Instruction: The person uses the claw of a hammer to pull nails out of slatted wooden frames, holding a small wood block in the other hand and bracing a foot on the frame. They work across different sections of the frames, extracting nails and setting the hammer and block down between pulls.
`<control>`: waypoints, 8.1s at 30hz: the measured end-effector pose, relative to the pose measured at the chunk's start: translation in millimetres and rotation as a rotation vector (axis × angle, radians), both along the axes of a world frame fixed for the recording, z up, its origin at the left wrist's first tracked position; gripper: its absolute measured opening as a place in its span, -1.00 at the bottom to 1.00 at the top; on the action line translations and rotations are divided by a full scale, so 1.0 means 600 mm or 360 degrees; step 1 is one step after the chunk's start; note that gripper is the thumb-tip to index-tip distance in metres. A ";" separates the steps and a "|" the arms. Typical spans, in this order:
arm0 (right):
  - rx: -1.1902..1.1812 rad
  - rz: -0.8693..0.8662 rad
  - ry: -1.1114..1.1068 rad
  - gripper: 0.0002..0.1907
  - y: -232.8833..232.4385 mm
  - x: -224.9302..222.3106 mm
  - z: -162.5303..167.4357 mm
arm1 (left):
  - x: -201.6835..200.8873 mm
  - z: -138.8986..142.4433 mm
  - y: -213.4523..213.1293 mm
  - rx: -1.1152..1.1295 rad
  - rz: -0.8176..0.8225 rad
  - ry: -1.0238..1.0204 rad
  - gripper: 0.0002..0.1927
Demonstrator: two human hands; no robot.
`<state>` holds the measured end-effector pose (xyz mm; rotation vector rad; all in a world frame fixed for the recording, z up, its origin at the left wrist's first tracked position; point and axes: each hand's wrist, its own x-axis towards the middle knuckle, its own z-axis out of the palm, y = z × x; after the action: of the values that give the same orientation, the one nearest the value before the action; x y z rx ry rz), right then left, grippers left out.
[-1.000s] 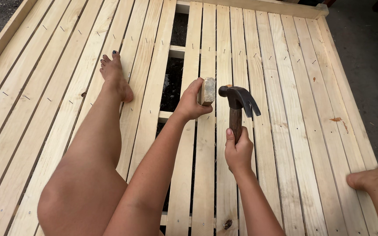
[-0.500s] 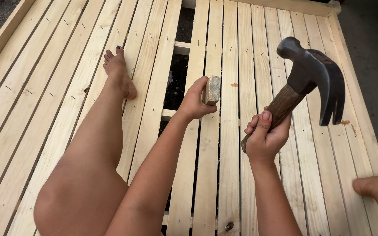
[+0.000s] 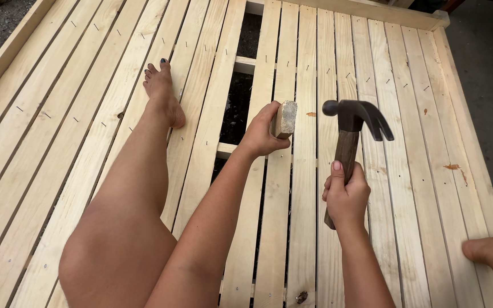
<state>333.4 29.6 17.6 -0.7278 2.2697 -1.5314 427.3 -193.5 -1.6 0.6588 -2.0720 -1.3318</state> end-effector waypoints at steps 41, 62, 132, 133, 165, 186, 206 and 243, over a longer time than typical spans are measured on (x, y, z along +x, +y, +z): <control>0.0478 0.0053 -0.0808 -0.65 -0.032 0.037 -0.100 | 0.060 0.224 -0.068 -0.0875 0.0442 0.0501 -0.29; -0.0338 0.0484 -0.0672 -0.84 0.050 -0.029 0.246 | 0.077 0.420 0.083 -0.1687 0.0218 -0.1255 -0.28; 0.1435 0.1229 0.0368 -0.68 -0.267 -0.026 0.177 | 0.123 0.031 0.053 0.0239 0.0644 -0.1610 -0.66; 0.1537 0.1299 0.0469 -0.70 -0.298 -0.029 0.168 | 0.111 0.020 0.047 0.0278 0.0488 -0.1759 -0.50; 0.0681 0.1276 0.1562 -0.48 -0.306 -0.337 -0.151 | -0.014 -0.212 0.139 0.0148 0.1823 -0.1298 -0.79; 0.0123 0.2453 0.1778 -0.56 -0.438 -0.039 -0.135 | -0.002 -0.171 0.141 0.0611 0.1870 -0.1525 -0.42; -0.0128 0.2484 0.1439 -0.73 -0.443 -0.083 -0.212 | -0.005 -0.198 0.147 0.0622 0.1834 -0.1534 -0.45; -0.0110 0.2320 0.1463 -0.73 -0.392 -0.108 -0.195 | -0.057 -0.188 0.192 0.0295 0.1975 -0.1430 -0.46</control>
<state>268.4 -205.7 -99.4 -2.6209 1.1664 -0.4992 393.3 -78.5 -114.4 2.4103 -1.4205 -0.4570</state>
